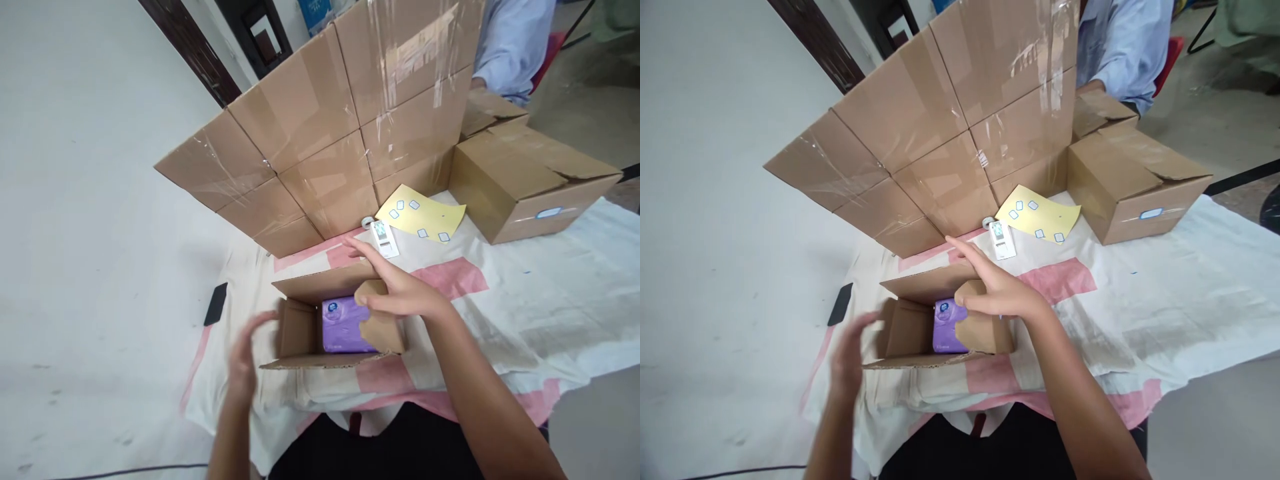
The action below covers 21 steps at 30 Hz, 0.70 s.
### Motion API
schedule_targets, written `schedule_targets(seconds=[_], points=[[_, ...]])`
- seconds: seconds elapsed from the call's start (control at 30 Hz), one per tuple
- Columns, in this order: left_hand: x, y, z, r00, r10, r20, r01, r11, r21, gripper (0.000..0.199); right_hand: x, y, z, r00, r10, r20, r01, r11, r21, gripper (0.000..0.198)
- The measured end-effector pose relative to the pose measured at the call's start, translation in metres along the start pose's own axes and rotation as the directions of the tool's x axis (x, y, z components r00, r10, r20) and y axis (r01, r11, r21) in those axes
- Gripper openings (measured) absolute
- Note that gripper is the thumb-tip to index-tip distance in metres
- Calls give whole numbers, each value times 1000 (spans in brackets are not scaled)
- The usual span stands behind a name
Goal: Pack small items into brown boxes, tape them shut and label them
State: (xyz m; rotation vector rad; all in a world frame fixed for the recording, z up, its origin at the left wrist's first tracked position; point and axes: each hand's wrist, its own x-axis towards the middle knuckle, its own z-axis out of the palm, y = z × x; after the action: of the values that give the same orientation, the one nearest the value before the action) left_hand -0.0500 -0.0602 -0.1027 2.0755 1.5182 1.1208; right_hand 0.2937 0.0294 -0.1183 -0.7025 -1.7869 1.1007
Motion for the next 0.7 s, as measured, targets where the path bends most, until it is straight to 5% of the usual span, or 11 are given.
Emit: schedule_targets(seconds=[0.07,0.2,0.27,0.33,0.4,0.5,0.57,0.7], points=[[-28,-5,25,988,-41,146,44,999,-18,83,4,8,6,993,94,-69,-99,993,-59,85],[-36,2,66,967,-233,-106,201,947,-251,57,14,12,18,974,103,-200,-101,995,23,44],[-23,4,72,935,-314,-165,231,892,-389,77,16,10,22,965,42,-258,1,987,163,36],[-10,2,69,944,-282,-171,197,899,-392,90,16,7,23,953,-11,-303,90,965,247,51],[-4,1,62,968,-190,-166,144,956,-255,83,13,5,23,972,-49,-228,100,970,221,58],[-4,7,49,999,-11,48,8,998,66,60,11,5,25,995,-60,-81,69,991,115,59],[-6,17,44,974,51,219,-105,965,240,55,11,6,35,987,-78,-139,90,992,84,62],[2,34,46,951,113,290,-238,864,444,72,19,10,64,958,-131,-254,170,976,138,62]])
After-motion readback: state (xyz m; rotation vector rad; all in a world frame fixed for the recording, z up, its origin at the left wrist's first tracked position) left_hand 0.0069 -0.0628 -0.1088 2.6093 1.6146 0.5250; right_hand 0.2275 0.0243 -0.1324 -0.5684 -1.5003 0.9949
